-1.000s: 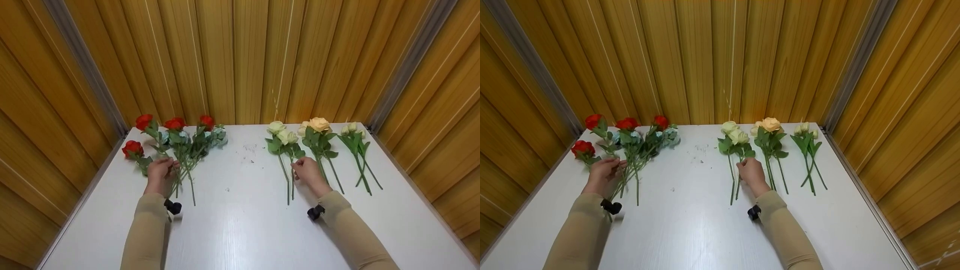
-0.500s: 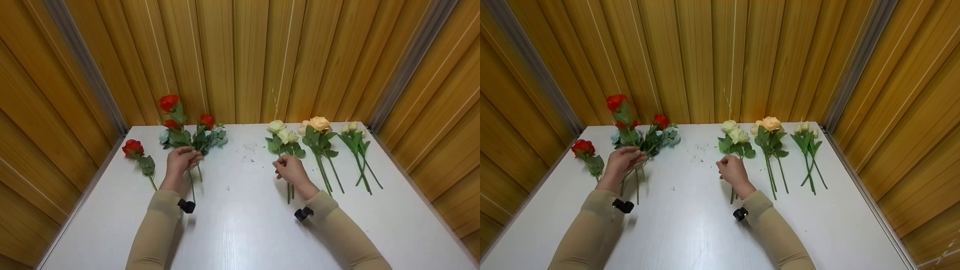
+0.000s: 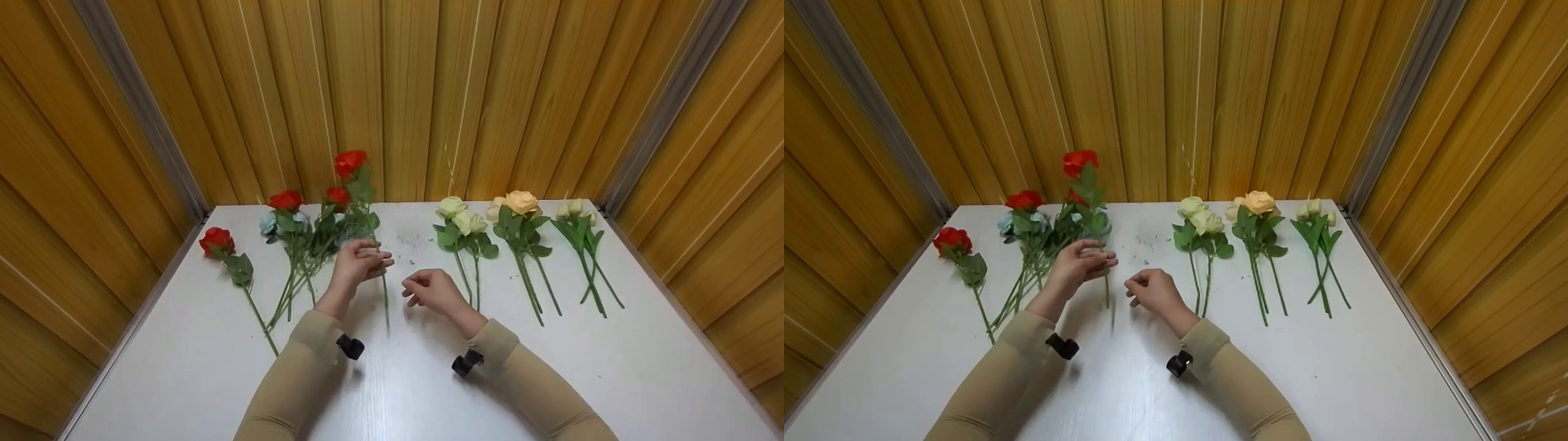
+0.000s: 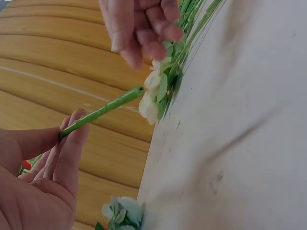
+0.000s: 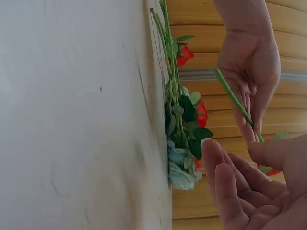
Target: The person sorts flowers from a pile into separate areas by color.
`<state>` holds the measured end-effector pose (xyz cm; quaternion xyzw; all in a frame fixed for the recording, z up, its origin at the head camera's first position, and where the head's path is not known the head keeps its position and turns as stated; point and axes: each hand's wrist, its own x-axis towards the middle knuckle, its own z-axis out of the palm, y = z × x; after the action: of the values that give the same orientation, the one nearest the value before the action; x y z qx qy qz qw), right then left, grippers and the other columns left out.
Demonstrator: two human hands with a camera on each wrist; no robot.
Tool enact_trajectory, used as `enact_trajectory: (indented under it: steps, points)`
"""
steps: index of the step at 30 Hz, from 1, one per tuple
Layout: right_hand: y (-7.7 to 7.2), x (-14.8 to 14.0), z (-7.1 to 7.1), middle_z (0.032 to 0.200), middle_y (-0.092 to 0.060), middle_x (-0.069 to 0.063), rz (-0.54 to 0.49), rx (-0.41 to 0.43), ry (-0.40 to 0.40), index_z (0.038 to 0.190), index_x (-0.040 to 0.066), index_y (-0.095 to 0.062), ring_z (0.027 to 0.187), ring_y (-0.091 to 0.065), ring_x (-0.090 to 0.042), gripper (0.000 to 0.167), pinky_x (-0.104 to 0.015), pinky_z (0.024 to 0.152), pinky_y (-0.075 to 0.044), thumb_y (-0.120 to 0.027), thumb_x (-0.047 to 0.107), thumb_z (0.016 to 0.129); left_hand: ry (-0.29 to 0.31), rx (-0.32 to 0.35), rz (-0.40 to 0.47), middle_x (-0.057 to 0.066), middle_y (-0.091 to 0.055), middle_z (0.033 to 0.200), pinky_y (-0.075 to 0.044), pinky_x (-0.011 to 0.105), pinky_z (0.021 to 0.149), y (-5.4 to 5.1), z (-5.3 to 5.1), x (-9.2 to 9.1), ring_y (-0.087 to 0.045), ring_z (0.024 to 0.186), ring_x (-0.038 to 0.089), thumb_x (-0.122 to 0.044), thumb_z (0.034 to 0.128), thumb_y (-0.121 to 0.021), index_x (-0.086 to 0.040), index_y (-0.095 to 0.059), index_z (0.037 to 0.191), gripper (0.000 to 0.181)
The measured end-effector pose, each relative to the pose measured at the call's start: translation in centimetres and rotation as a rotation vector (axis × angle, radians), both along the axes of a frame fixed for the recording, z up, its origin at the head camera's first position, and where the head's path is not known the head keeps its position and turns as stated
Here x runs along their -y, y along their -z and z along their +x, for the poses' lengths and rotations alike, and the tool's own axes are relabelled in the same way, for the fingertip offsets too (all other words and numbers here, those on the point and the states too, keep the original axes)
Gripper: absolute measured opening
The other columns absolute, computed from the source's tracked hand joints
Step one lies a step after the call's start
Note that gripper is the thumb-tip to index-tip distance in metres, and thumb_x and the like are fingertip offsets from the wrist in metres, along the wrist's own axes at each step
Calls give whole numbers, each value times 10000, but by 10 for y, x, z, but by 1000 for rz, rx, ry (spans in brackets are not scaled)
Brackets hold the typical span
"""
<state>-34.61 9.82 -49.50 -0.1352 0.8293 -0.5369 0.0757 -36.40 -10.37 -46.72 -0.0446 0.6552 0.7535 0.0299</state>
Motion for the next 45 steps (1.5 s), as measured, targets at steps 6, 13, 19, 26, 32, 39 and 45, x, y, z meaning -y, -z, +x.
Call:
enact_trajectory:
  steps: [6, 13, 19, 26, 32, 39, 45]
  points:
    - [10, 16, 6, 854, -774, -174, -89, 27, -40, 1051, -118, -714, 644, -699, -105, 255, -250, 626, -590, -656, 126, 1004, 59, -17, -49, 196, -779, 1084, -644, 349, 804, 7, 2, -26, -790, 906, 206, -6, 967, -683, 14, -579, 1259, 310]
    - [12, 18, 7, 748, -749, -134, -81, 1, 8, 923, -56, -716, 583, -644, -81, 111, -276, 596, -588, -698, 52, 947, 78, -4, -121, 184, -783, 1074, -644, 345, 798, 15, 2, -29, -788, 908, 208, -3, 964, -686, 5, -595, 1241, 291]
    - [12, 17, 2, 759, -754, -163, -63, 5, -23, 923, -79, -707, 579, -644, -78, 106, -285, 610, -603, -692, 22, 951, 107, -4, -209, 201, -772, 1104, -635, 410, 864, 20, -1, -16, -788, 932, 249, -71, 980, -689, 22, -632, 1272, 311]
    - [18, 6, -13, 777, -758, -185, -55, 85, 15, 966, -112, -695, 539, -638, -64, 122, -279, 601, -610, -670, 7, 968, -96, -12, -547, 190, -706, 1132, -585, 365, 831, 28, -14, 32, -701, 1027, 304, -131, 1014, -649, 26, -653, 1269, 300]
    - [24, -4, -18, 712, -733, -88, 12, 164, 89, 948, -71, -712, 534, -629, -88, 106, -212, 537, -530, -659, 16, 976, -184, -34, -896, 289, -592, 1343, -509, 530, 1035, 29, -23, 78, -570, 1275, 434, -63, 1046, -538, 83, -588, 1319, 313]
    - [27, -9, -27, 667, -706, -54, 61, 186, 132, 929, -71, -713, 509, -607, -81, 112, -194, 505, -506, -660, 18, 971, -87, 31, -1249, 285, -706, 1048, -582, 563, 826, 32, -35, 104, -676, 1009, 460, -15, 1024, -506, 51, -707, 984, 216]
    - [29, -14, -33, 658, -690, -46, 108, 204, 150, 924, -61, -701, 491, -600, -78, 105, -190, 493, -514, -645, 16, 968, -81, 53, -1288, 289, -721, 1031, -595, 555, 804, 41, -34, 118, -701, 972, 454, 9, 1008, -530, 64, -720, 1014, 198]
